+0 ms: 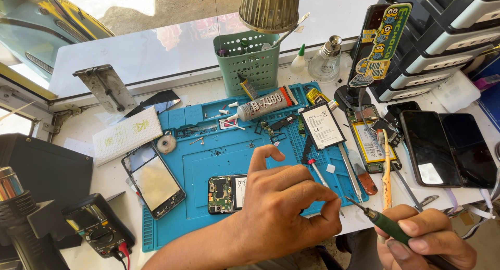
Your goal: Repairing a mobile phone motherboard using a soldering iron
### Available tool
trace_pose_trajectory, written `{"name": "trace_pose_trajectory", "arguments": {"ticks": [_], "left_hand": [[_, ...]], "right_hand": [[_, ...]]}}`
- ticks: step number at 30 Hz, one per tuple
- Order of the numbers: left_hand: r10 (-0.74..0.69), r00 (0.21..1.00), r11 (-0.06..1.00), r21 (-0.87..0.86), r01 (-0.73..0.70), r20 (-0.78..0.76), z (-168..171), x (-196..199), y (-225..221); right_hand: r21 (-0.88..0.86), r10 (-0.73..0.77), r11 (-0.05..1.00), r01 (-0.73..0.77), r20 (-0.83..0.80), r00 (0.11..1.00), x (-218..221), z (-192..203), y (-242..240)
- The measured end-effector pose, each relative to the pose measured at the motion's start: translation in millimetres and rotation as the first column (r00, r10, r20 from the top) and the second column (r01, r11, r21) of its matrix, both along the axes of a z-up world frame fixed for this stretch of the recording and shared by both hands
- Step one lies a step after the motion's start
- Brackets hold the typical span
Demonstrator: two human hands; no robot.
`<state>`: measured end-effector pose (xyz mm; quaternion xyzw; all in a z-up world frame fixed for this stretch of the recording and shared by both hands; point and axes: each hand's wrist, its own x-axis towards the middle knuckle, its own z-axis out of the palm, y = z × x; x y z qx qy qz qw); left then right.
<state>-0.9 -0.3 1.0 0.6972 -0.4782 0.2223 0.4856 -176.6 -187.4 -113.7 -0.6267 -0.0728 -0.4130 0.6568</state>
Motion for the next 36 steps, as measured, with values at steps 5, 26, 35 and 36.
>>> {"name": "trace_pose_trajectory", "arguments": {"ticks": [5,26,35,36], "left_hand": [[-0.006,1.0,1.0,-0.001,0.006,-0.005,-0.6,-0.2,0.0],[-0.02,0.999,0.999,-0.028,0.021,0.039,3.0,-0.4,1.7],[-0.026,0.993,0.998,-0.052,0.033,0.115,11.6,-1.3,2.8],[-0.022,0.993,0.998,-0.053,0.028,0.118,11.6,-1.5,2.6]], "right_hand": [[0.004,-0.01,1.0,0.009,0.02,1.0,2.0,-0.5,0.2],[0.006,-0.053,0.999,0.052,0.02,0.998,-0.3,-3.3,-1.4],[0.068,-0.114,0.992,0.105,0.144,0.983,15.1,-2.9,0.4],[0.081,-0.17,0.984,0.16,0.139,0.976,18.1,0.5,3.5]]}}
